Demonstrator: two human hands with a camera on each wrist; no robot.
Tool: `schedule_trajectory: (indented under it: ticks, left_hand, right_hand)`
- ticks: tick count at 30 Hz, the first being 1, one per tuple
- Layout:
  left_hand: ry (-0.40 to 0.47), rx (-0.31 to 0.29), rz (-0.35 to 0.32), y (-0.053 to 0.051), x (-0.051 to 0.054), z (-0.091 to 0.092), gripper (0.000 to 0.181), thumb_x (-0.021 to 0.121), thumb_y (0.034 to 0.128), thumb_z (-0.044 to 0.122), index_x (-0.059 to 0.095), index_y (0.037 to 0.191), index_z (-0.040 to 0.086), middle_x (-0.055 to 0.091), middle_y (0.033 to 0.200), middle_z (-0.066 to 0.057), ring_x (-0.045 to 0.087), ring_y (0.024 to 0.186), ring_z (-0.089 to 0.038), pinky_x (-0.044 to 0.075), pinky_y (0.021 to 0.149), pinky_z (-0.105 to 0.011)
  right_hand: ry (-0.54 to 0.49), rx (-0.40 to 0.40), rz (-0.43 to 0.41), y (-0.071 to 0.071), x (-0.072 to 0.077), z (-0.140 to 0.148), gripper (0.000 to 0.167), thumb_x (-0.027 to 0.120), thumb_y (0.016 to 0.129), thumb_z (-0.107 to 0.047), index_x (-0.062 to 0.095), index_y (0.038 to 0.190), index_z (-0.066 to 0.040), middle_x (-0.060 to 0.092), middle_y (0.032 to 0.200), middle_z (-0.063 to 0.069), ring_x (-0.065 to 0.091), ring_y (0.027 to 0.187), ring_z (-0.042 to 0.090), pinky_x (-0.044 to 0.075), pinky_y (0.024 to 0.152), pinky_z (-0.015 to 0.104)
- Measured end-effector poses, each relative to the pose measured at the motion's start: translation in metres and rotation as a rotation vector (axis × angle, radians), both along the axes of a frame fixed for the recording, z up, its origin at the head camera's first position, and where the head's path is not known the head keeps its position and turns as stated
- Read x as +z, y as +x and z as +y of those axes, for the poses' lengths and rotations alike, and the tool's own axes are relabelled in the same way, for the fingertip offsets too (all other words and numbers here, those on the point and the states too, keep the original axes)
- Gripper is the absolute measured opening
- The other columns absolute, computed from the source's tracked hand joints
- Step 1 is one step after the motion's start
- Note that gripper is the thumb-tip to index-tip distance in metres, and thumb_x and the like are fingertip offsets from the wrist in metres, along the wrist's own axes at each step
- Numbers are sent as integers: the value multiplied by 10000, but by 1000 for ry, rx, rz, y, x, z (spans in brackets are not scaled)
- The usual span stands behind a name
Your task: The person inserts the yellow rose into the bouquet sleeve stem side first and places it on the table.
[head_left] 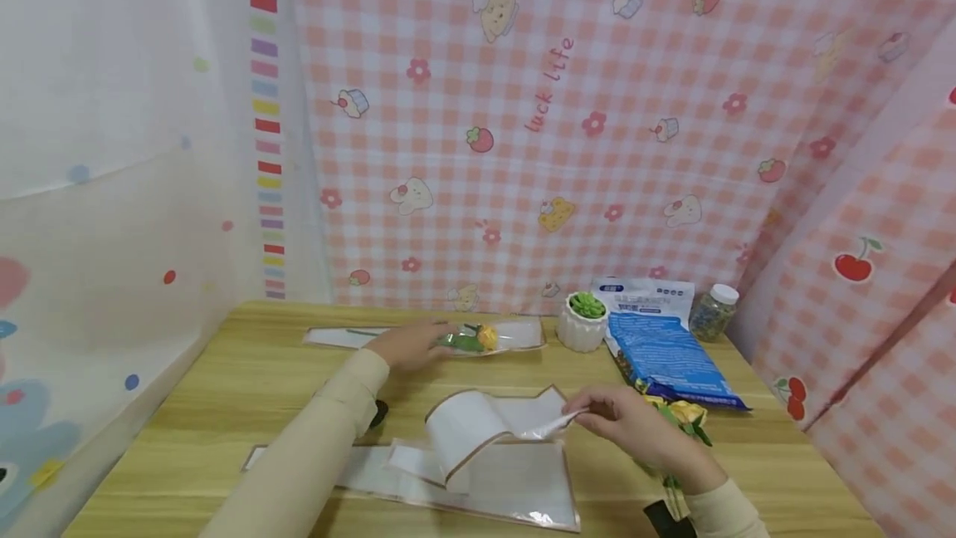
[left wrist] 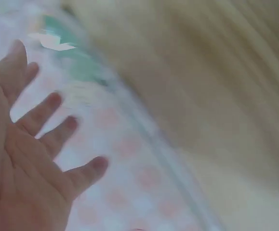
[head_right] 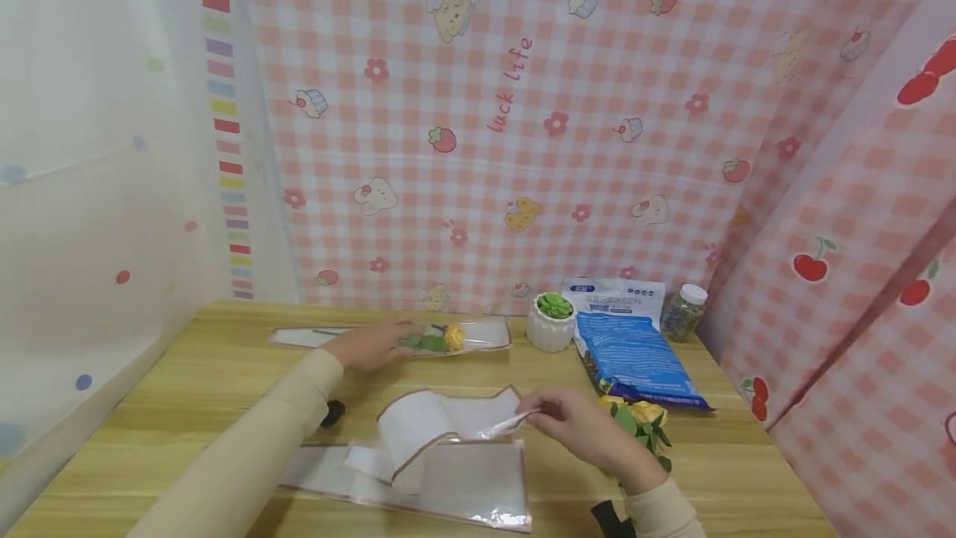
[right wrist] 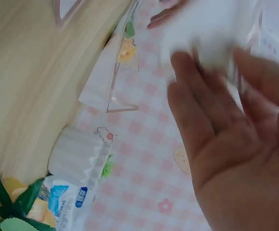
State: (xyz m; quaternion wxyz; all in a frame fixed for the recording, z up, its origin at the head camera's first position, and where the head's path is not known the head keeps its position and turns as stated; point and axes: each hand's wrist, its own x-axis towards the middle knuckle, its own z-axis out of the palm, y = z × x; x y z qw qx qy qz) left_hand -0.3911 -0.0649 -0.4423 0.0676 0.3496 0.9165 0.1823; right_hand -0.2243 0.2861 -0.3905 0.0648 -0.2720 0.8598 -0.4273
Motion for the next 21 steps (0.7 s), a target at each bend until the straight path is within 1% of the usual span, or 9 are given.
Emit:
schedule_trajectory:
  ticks: [2, 6, 8, 10, 12, 13, 16, 19, 21]
  left_hand:
    - [85, -46, -90, 13, 11, 4, 469, 476, 1079, 368, 511, 1494, 152, 492, 1519, -87, 445, 1405, -304, 372, 1148, -493]
    - [294, -102, -493, 46, 34, 5, 551, 312, 1106, 439, 468, 1520, 110, 503, 1505, -102, 461, 1391, -325, 419, 1109, -506]
    - [380, -100, -630, 57, 39, -2, 620, 248, 1096, 496, 421, 1550, 111, 472, 1532, -106, 437, 1413, -324, 417, 1114, -498]
    - [456, -131, -717, 61, 39, -10, 723, 174, 1072, 563, 447, 1529, 74, 511, 1499, -112, 459, 1398, -310, 404, 1128, -489]
    - [480, -185, -740, 63, 38, -21, 677, 254, 1082, 544, 509, 1478, 58, 570, 1428, -82, 515, 1342, -250, 402, 1132, -447]
    - [483, -198, -748, 63, 36, -26, 605, 329, 1090, 498, 565, 1399, 35, 622, 1310, -60, 568, 1242, -210, 428, 1097, -420]
    - [492, -216, -792, 67, 35, -42, 315, 541, 1061, 324, 569, 1146, 22, 565, 939, 13, 542, 908, -127, 478, 886, -351]
    - [490, -136, -748, 69, 35, -60, 205, 643, 1009, 200, 500, 1036, 55, 400, 791, 14, 399, 756, -136, 403, 715, -305]
    - [467, -79, -676, 70, 36, -70, 172, 630, 1017, 196, 531, 1056, 62, 436, 799, 2, 407, 754, -151, 385, 686, -293]
  right_hand:
    - [-26, -88, 138, -1, 0, -2, 112, 641, 978, -30, 733, 1031, -67, 713, 1147, 126, 670, 1083, 182, 575, 893, 315]
    - [-10, -247, 413, -3, 3, -6, 159, 690, 910, 62, 743, 989, -66, 720, 1119, 100, 673, 1083, 277, 573, 910, 425]
    - [20, -318, 480, -4, 5, -8, 169, 702, 900, 69, 751, 990, -65, 720, 1120, 89, 672, 1081, 312, 568, 905, 469]
    - [54, -370, 508, -5, 7, -9, 162, 708, 899, 64, 756, 992, -59, 722, 1127, 102, 669, 1096, 341, 565, 899, 493]
    - [77, -406, 503, -5, 7, -8, 153, 706, 908, 49, 763, 995, -64, 723, 1138, 116, 665, 1114, 353, 566, 894, 500]
    - [81, -416, 497, -5, 7, -8, 153, 703, 913, 43, 764, 998, -69, 723, 1145, 120, 660, 1127, 359, 566, 893, 500]
    - [37, -413, 478, -6, 2, -6, 149, 703, 914, 42, 766, 987, -71, 720, 1137, 115, 660, 1112, 357, 580, 876, 465]
    - [-72, -381, 416, -9, -5, -6, 118, 684, 931, 36, 752, 985, -43, 654, 1186, 144, 616, 1128, 366, 592, 870, 398]
    - [-164, -363, 310, -10, -9, -9, 89, 666, 952, 15, 732, 997, -22, 570, 1275, 175, 581, 1166, 346, 581, 890, 338]
